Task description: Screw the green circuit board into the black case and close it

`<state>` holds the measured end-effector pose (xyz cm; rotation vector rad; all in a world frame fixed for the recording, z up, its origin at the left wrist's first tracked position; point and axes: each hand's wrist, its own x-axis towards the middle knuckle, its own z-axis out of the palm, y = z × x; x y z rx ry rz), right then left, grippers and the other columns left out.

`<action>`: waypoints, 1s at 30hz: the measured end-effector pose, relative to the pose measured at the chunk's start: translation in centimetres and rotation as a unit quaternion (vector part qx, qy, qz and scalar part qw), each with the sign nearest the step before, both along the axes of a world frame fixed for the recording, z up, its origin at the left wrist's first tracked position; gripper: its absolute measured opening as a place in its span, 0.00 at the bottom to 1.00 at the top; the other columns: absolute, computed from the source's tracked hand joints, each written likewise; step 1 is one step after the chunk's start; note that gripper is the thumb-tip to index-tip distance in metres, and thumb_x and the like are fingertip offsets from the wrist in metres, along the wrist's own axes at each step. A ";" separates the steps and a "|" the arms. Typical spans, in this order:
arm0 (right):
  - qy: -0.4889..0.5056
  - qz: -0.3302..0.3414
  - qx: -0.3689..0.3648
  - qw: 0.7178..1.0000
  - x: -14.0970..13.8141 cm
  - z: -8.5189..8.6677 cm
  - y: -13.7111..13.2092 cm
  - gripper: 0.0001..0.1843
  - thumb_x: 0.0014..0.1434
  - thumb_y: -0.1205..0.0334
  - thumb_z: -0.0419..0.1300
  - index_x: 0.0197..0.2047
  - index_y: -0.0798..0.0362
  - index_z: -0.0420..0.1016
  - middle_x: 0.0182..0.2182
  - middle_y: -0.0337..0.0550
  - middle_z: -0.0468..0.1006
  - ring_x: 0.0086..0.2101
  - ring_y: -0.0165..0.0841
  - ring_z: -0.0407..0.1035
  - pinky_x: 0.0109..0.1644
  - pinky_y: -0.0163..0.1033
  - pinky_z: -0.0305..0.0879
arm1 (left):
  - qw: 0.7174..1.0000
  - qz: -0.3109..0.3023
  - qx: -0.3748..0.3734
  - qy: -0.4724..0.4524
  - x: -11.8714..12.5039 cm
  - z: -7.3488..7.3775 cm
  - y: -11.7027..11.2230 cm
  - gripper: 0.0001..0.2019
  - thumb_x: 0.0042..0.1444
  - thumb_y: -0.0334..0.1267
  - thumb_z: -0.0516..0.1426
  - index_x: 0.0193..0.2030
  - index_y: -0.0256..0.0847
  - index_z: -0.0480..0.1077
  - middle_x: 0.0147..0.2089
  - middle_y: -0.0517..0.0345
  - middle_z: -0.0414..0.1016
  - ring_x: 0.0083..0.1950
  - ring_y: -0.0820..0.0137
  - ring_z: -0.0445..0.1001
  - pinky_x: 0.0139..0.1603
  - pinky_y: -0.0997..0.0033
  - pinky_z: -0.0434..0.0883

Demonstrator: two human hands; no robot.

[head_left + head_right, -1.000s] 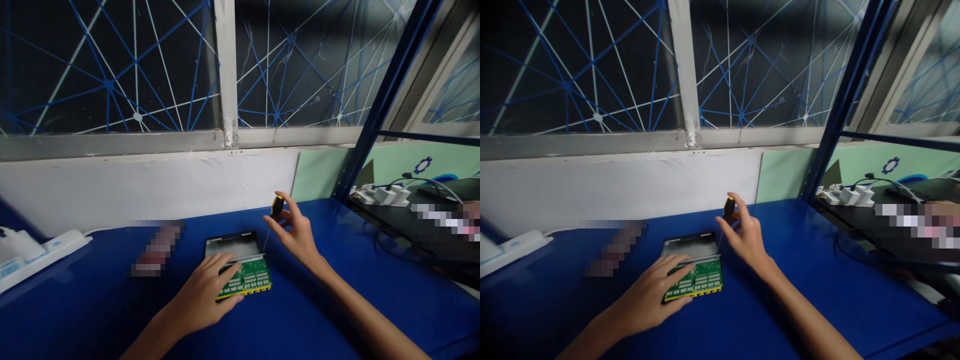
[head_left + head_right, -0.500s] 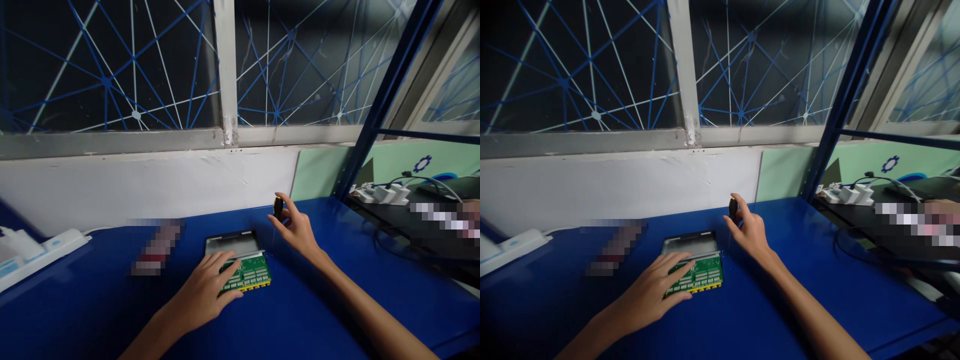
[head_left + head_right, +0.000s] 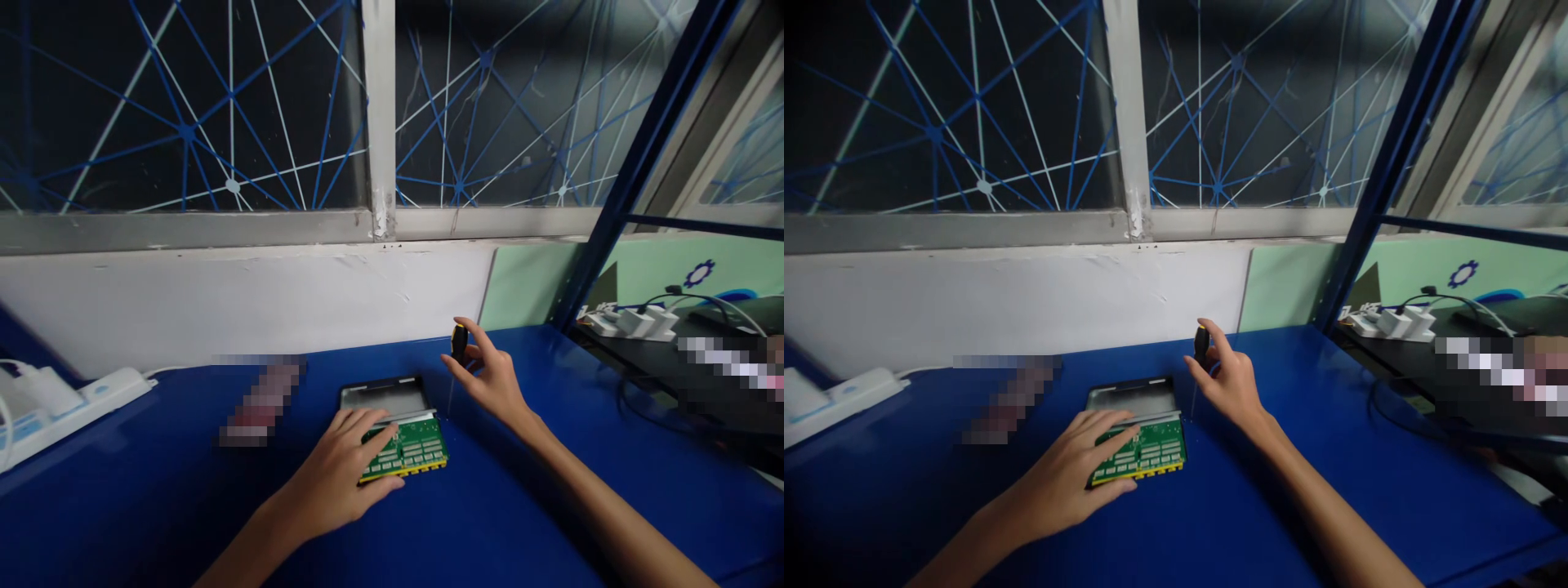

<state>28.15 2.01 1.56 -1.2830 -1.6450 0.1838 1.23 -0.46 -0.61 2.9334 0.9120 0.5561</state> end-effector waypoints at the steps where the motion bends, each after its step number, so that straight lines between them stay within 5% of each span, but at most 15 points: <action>1: 0.017 0.007 -0.004 1.000 -0.1 0.2 -0.2 0.31 0.58 0.56 0.60 0.63 0.53 0.60 0.23 0.37 0.76 0.20 0.30 0.66 0.26 0.36 0.62 | 1.000 0.002 0.000 -0.009 0.1 0.1 -0.1 0.24 0.56 0.45 0.63 0.58 0.44 0.67 0.59 0.47 0.68 0.58 0.51 0.66 0.55 0.44 0.68; 12: 0.294 0.149 -0.029 0.944 -3.9 0.9 -2.1 0.35 0.56 0.59 0.64 0.64 0.46 0.55 0.21 0.33 0.75 0.18 0.30 0.68 0.23 0.37 0.65 | 0.981 -0.013 -0.045 -0.189 1.9 0.4 -1.2 0.05 0.56 0.33 0.63 0.39 0.43 0.75 0.40 0.56 0.75 0.43 0.63 0.72 0.46 0.57 0.68; 30: 0.318 0.181 -0.052 0.929 -5.7 0.2 -3.2 0.36 0.57 0.59 0.64 0.65 0.47 0.53 0.23 0.34 0.76 0.19 0.30 0.69 0.24 0.37 0.66 | 0.967 -0.021 -0.048 -0.250 2.3 -0.3 -1.5 0.08 0.58 0.30 0.60 0.28 0.40 0.73 0.31 0.58 0.73 0.37 0.67 0.71 0.42 0.61 0.67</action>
